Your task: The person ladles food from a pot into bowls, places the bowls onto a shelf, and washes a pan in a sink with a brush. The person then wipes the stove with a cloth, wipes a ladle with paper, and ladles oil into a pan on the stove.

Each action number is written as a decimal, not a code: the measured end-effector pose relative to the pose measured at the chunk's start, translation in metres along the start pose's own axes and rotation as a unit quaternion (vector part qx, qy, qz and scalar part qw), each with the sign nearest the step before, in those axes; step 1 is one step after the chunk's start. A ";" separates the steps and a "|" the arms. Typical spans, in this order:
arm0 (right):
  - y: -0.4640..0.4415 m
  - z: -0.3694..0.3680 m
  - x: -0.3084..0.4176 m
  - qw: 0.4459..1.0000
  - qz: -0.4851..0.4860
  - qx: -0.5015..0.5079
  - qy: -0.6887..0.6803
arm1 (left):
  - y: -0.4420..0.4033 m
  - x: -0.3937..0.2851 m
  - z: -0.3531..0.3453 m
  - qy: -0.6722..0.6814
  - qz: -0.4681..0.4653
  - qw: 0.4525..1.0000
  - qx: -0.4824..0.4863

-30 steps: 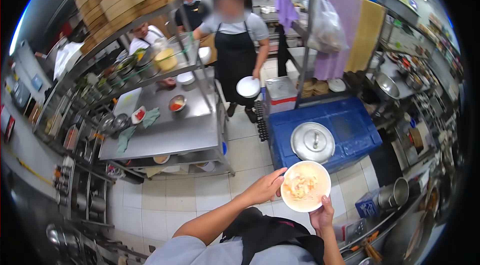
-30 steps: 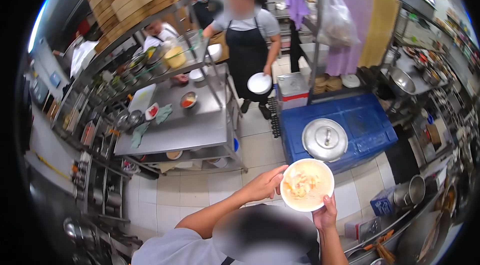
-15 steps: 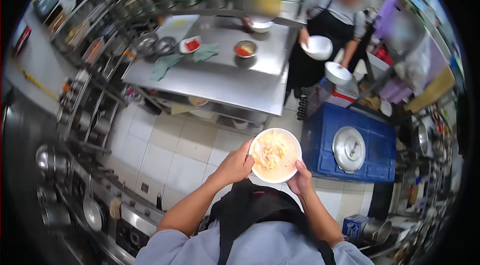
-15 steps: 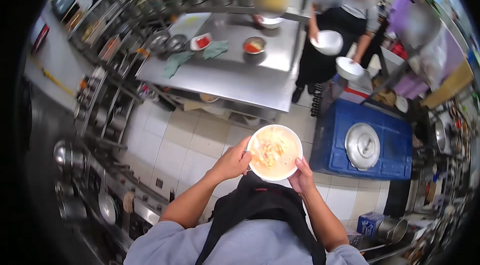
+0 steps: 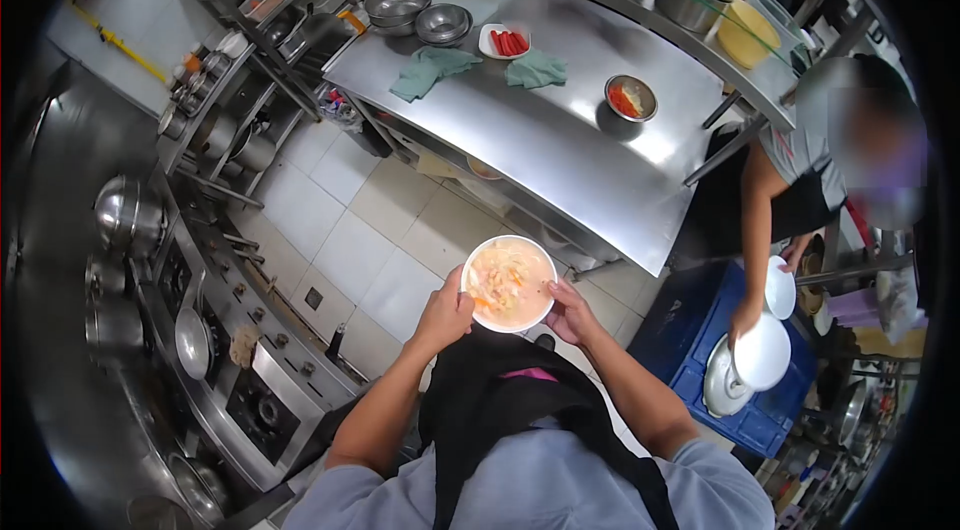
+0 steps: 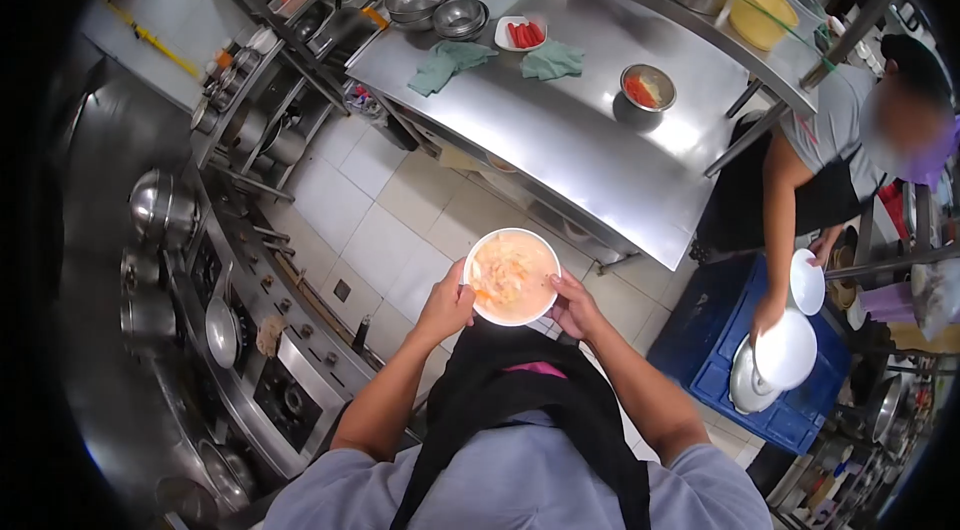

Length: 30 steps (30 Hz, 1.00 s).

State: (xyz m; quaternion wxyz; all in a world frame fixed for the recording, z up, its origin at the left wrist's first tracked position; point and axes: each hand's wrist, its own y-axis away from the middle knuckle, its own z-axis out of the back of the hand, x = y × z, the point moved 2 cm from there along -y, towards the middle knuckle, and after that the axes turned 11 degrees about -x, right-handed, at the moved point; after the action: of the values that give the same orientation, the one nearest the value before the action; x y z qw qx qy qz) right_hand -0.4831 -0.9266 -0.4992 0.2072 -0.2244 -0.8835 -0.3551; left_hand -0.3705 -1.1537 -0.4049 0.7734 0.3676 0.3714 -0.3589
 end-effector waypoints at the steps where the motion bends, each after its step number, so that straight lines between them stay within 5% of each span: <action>1: -0.017 0.000 -0.004 1.000 -0.012 -0.005 0.006 | -0.013 0.007 0.003 -0.005 0.022 1.000 -0.003; 8: -0.116 -0.008 -0.034 0.997 -0.011 -0.063 -0.034 | -0.132 0.089 0.025 -0.022 0.002 0.998 0.059; 13: -0.187 0.018 -0.065 0.991 0.011 -0.123 -0.053 | -0.224 0.149 0.017 -0.068 -0.107 0.986 0.105; 23: -0.309 0.119 -0.099 0.973 0.134 -0.188 -0.007 | -0.368 0.244 -0.069 -0.080 -0.207 0.963 0.151; 25: -0.323 0.140 -0.096 0.965 0.153 -0.210 0.018 | -0.385 0.246 -0.085 -0.060 -0.123 0.970 0.203; 30: -0.348 0.184 -0.087 0.957 0.189 -0.210 0.066 | -0.411 0.251 -0.124 -0.068 -0.136 0.964 0.217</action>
State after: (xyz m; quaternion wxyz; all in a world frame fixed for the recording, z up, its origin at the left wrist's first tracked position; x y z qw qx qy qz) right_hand -0.6394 -1.0413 -0.8526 0.2769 -0.4013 -0.7151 -0.5009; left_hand -0.6326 -1.3149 -0.7960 0.6422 0.4474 0.2772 -0.5573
